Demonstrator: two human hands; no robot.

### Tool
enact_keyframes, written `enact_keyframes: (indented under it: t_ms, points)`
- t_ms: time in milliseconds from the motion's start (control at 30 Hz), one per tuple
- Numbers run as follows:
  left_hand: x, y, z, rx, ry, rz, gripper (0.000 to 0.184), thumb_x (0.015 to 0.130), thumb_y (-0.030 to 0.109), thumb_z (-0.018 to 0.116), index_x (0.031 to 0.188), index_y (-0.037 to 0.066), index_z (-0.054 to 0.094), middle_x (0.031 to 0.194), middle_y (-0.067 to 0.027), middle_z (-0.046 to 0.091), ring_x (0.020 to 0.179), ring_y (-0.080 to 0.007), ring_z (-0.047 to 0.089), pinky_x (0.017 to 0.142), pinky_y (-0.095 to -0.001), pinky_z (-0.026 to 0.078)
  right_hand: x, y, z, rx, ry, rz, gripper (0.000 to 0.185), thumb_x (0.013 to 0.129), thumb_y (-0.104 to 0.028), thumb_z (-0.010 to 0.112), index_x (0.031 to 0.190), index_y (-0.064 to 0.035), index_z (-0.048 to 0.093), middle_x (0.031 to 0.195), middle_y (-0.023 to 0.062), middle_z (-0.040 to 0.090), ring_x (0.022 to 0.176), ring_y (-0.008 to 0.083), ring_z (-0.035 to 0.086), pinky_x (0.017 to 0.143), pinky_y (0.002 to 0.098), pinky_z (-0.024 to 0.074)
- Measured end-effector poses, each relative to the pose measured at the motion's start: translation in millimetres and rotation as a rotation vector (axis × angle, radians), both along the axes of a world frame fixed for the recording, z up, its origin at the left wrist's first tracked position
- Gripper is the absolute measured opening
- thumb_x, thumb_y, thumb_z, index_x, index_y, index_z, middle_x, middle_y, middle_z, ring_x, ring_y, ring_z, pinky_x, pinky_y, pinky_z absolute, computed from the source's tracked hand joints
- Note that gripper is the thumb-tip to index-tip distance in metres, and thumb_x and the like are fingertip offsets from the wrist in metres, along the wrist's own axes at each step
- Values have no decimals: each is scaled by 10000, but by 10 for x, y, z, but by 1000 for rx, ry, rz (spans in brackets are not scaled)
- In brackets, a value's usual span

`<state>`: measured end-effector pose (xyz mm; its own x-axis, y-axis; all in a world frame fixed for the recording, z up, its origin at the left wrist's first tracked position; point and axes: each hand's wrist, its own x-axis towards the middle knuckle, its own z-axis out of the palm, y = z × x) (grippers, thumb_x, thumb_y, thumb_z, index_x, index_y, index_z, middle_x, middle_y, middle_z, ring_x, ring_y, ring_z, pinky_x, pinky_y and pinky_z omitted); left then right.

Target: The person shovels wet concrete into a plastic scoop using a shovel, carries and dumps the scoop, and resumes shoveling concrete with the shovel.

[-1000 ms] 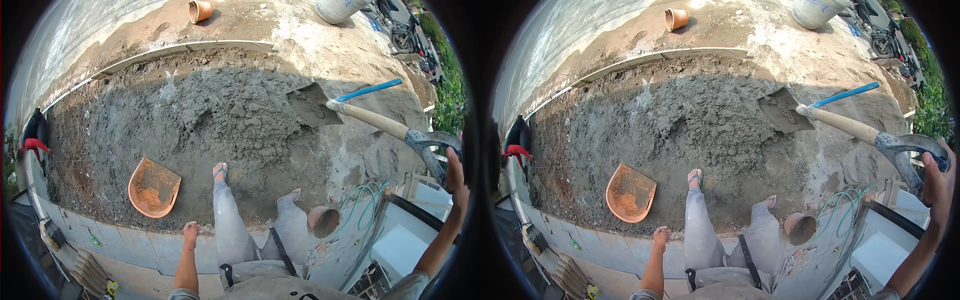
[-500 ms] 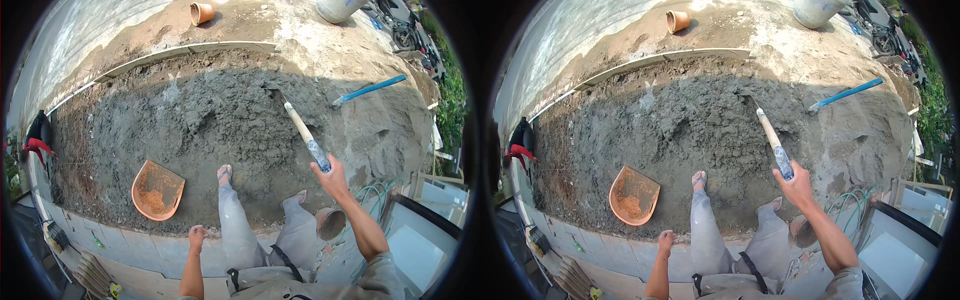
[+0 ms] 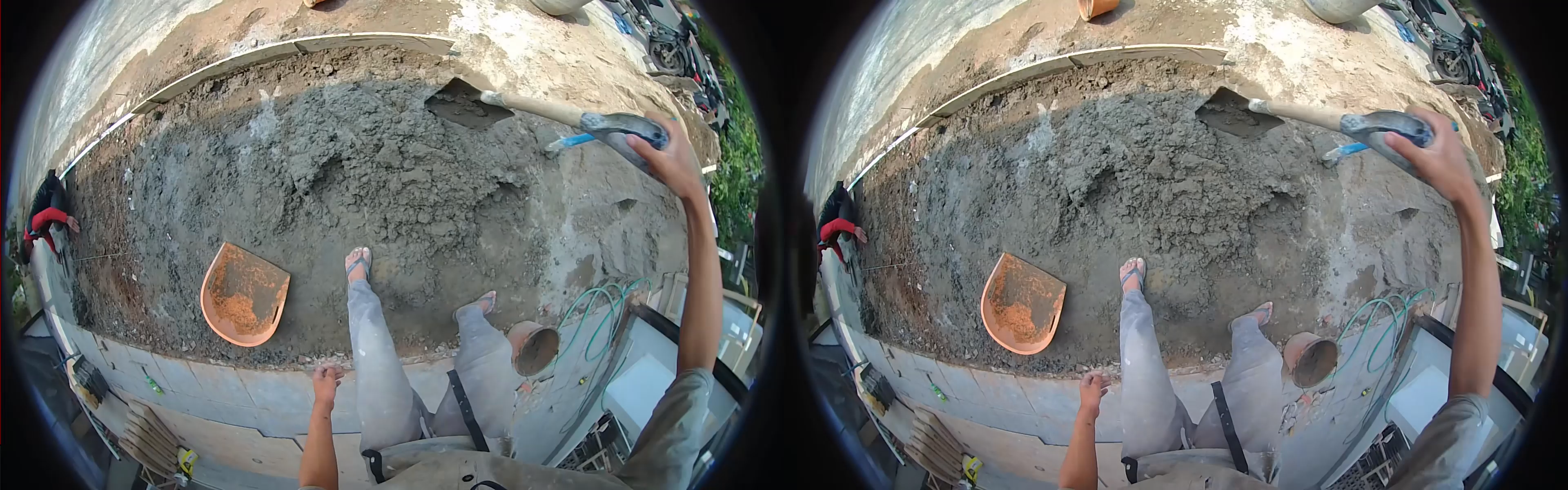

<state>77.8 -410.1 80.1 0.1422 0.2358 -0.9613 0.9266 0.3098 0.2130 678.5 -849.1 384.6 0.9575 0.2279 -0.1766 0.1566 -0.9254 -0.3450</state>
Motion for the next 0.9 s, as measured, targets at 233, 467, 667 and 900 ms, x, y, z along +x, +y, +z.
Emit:
enact_keyframes:
  t_ms: [233, 467, 667, 900]
  points:
    - [30, 110, -5, -3, -169, -19, 181, 928, 227, 507, 1039, 88, 542, 902, -69, 657, 800, -164, 636, 669, -288, 472, -1946, 519, -1146, -24, 176, 107, 354, 781, -321, 696, 833, -1, 552, 641, 194, 547, 585, 359, 506, 586, 414, 431]
    - [153, 255, 111, 36, -144, 54, 174, 924, 202, 514, 1041, 79, 549, 890, -81, 656, 760, -157, 629, 628, -272, 476, -1108, 400, 1721, 75, -97, -467, 286, 829, -240, 719, 937, 0, 606, 677, -35, 562, 536, 33, 467, 480, 179, 355]
    - [144, 161, 2, 37, -67, 6, 187, 917, 202, 534, 1054, 76, 552, 905, -93, 658, 760, -167, 635, 598, -276, 476, -584, 152, 2868, 184, 41, -318, 208, 773, -90, 714, 927, 15, 622, 678, 16, 568, 479, 59, 433, 436, 200, 329]
    - [64, 149, -40, 60, -121, 40, 177, 930, 194, 516, 1032, 53, 549, 897, -95, 652, 771, -165, 632, 650, -278, 516, -869, 1391, -1220, -42, -18, 73, 366, 776, -417, 685, 812, -58, 625, 631, 158, 619, 642, 365, 627, 591, 439, 497]
